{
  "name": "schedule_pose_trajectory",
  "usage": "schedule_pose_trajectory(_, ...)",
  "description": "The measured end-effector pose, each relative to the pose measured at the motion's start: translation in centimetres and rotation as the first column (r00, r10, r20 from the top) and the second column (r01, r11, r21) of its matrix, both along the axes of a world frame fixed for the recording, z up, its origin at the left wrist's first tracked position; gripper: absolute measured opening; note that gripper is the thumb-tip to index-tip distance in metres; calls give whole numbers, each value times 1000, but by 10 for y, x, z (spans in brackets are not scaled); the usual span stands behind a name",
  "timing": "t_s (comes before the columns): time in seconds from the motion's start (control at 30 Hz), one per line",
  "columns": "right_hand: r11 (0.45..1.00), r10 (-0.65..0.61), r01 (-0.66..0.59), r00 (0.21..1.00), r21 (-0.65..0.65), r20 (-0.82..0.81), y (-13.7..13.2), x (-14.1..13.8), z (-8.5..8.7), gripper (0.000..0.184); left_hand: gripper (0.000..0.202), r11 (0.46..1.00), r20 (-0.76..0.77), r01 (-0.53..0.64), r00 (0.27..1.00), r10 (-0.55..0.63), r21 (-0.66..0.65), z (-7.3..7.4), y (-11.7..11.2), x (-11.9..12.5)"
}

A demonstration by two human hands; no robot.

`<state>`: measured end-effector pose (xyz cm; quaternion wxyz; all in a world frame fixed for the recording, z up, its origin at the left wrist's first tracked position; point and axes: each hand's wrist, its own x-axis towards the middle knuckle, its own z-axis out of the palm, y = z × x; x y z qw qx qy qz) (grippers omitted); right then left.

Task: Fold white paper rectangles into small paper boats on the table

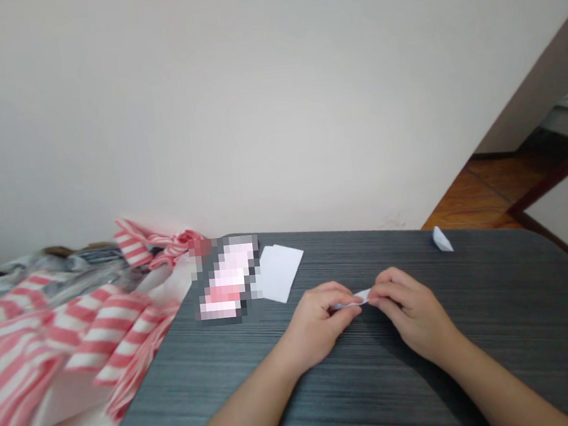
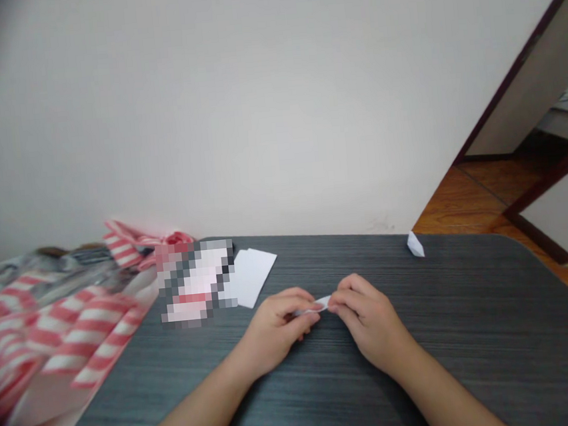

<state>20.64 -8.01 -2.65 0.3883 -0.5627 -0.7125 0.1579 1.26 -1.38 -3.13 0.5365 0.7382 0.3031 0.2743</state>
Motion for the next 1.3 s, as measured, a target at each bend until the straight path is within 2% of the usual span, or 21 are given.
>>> schedule_pose_trajectory(0.17,1000,10,-10,999,10,34,0,0,1,17,18,999,-25,-4,1000,3,-46,0,-2,1)
schedule_pose_trajectory(0.33,999,31,-32,998,14,62,0,0,2,18,44,996,-35,-31,999,28,-84,2,-3,2)
schedule_pose_trajectory(0.5,998,59,-59,996,-1,68,-1,-2,2,19,20,998,-125,41,991,-47,-53,7,-3,1)
schedule_pose_trajectory(0.87,1000,18,-17,1000,12,-18,0,-7,1,13,19,993,-86,31,995,-41,-110,7,-5,1)
schedule_pose_trajectory(1.03,998,-57,56,996,-26,-64,1,-6,-5,2,19,991,-52,29,998,-36,-130,4,-4,2)
schedule_pose_trajectory(1.13,992,-84,74,992,-104,-99,1,-6,-6,2,18,986,-17,17,1000,-20,-164,3,-5,2)
schedule_pose_trajectory(1.3,984,-12,-10,992,-176,-122,2,-5,-2,19,16,982,-17,22,1000,-26,-190,4,-5,2)
